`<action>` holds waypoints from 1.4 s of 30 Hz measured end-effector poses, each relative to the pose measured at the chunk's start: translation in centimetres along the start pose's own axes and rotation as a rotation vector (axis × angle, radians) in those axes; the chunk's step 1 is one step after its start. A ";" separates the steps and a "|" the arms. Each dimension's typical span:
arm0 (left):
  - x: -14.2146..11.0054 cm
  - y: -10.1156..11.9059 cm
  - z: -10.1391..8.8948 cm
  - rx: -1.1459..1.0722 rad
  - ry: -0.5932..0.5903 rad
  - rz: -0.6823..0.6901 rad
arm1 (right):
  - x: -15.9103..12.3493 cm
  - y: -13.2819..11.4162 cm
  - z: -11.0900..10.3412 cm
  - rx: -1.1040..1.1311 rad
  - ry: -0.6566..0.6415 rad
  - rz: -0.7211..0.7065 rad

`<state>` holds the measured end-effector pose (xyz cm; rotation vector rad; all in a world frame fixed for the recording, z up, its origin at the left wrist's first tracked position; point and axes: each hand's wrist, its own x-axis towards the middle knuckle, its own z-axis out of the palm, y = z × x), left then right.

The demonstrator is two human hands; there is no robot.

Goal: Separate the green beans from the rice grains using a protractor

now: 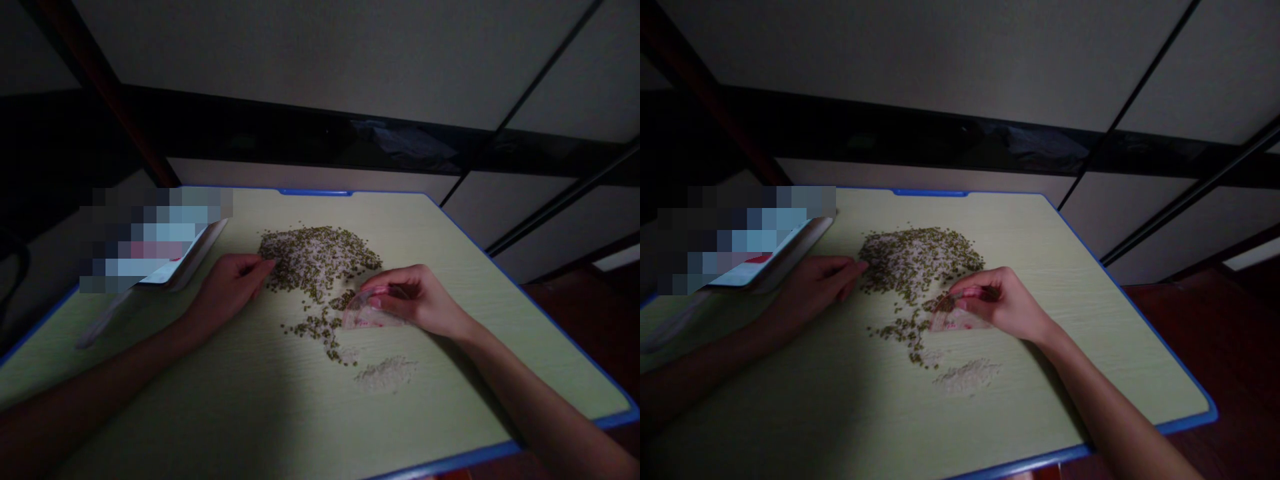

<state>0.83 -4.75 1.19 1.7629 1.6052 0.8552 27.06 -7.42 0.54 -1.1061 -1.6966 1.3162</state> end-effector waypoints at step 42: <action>-0.1 -0.1 0.0 0.022 -0.004 -0.013 | 0.2 0.0 0.2 0.012 0.038 0.008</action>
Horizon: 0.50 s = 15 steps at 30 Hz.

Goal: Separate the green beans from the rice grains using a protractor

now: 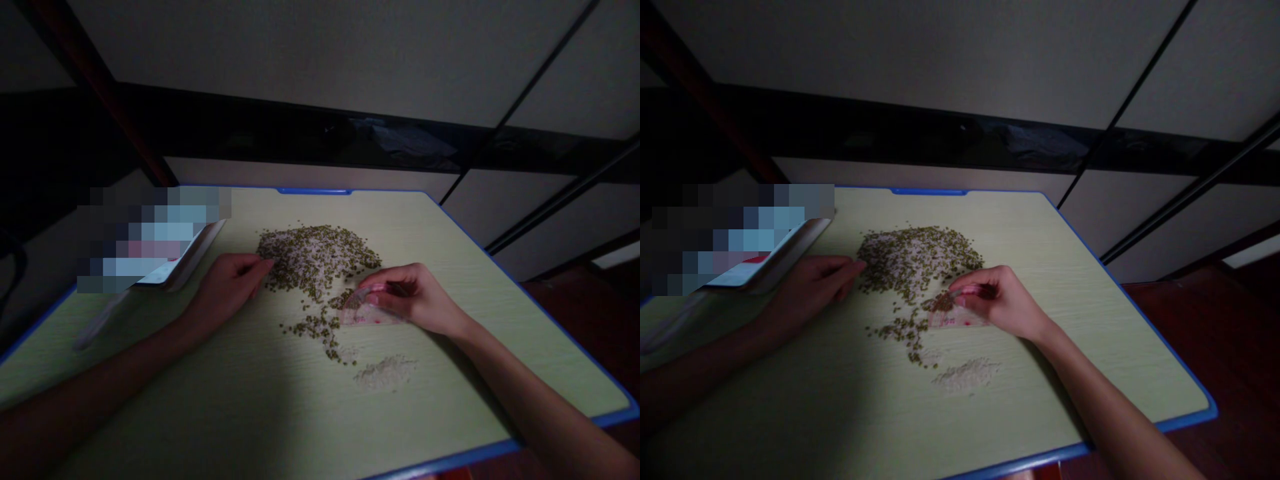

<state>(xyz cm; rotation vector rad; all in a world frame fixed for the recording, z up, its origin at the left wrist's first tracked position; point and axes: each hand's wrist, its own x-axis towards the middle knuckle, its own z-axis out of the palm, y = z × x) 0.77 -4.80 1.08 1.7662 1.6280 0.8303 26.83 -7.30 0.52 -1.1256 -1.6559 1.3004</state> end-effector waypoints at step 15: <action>0.1 -0.1 0.0 0.021 -0.002 0.004 | -0.1 0.1 0.4 -0.020 -0.005 -0.037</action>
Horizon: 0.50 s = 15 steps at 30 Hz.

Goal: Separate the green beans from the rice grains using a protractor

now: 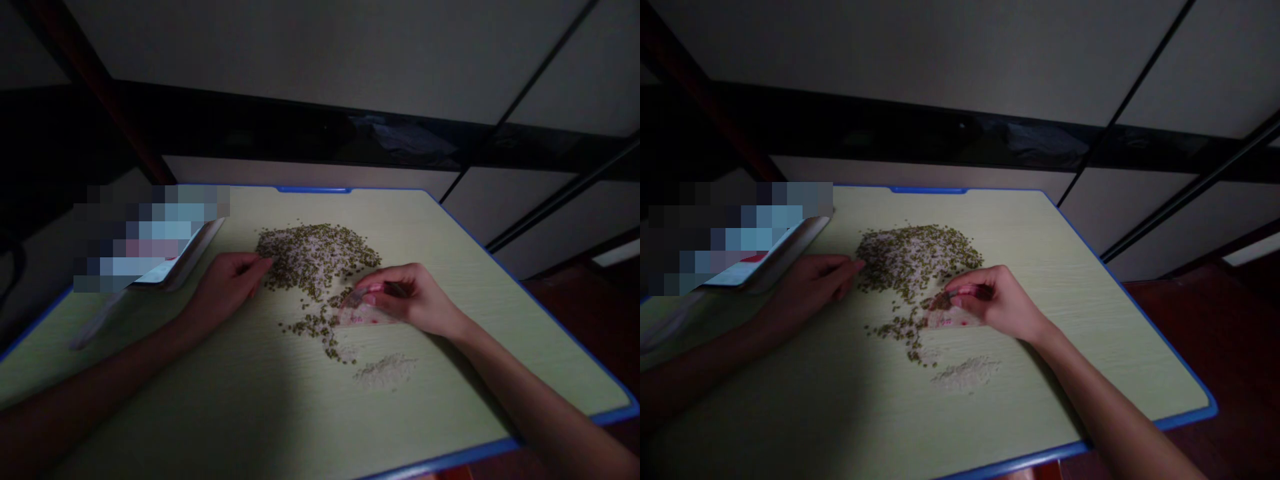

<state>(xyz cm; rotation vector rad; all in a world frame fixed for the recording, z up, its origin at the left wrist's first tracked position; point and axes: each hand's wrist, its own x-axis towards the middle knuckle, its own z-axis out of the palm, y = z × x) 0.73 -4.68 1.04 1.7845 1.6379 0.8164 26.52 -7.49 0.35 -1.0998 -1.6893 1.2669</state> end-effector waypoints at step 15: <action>-0.3 0.5 -0.1 -0.012 -0.015 -0.023 | 0.7 0.0 0.5 -0.012 -0.038 -0.007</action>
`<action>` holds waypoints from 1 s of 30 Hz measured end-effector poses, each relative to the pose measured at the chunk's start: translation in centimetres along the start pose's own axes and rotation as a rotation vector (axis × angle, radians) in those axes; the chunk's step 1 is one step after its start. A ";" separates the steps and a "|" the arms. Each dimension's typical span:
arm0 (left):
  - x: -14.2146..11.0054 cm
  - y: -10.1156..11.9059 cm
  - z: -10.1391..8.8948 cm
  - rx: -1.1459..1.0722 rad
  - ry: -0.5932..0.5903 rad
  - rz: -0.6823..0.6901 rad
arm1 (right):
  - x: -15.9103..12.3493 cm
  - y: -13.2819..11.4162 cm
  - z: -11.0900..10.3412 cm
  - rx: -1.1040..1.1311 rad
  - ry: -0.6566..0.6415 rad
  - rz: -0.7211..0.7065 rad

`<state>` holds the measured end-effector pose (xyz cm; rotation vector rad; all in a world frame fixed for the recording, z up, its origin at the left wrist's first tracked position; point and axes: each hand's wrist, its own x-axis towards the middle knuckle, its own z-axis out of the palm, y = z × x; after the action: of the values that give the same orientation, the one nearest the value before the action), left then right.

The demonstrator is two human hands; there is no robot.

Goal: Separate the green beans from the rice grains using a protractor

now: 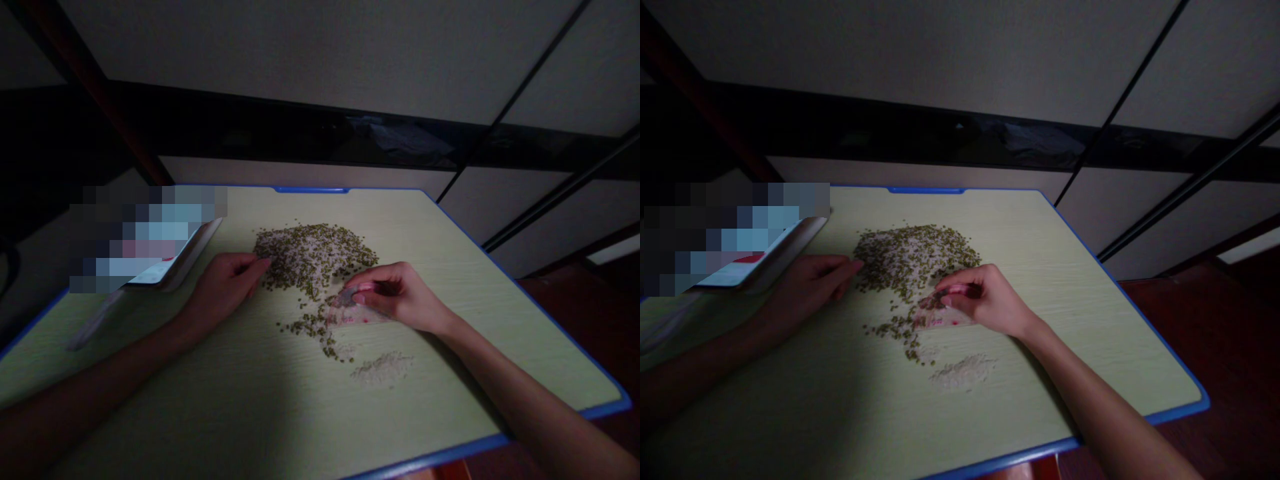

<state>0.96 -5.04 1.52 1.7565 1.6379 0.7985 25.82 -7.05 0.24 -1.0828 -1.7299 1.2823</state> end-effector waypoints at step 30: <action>-0.1 0.0 -0.1 0.012 -0.013 0.017 | -0.5 -0.5 -0.4 0.000 -0.068 -0.047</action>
<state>0.92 -5.12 1.59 1.7826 1.6244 0.7855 26.27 -7.39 0.76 -1.0033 -1.7948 1.3030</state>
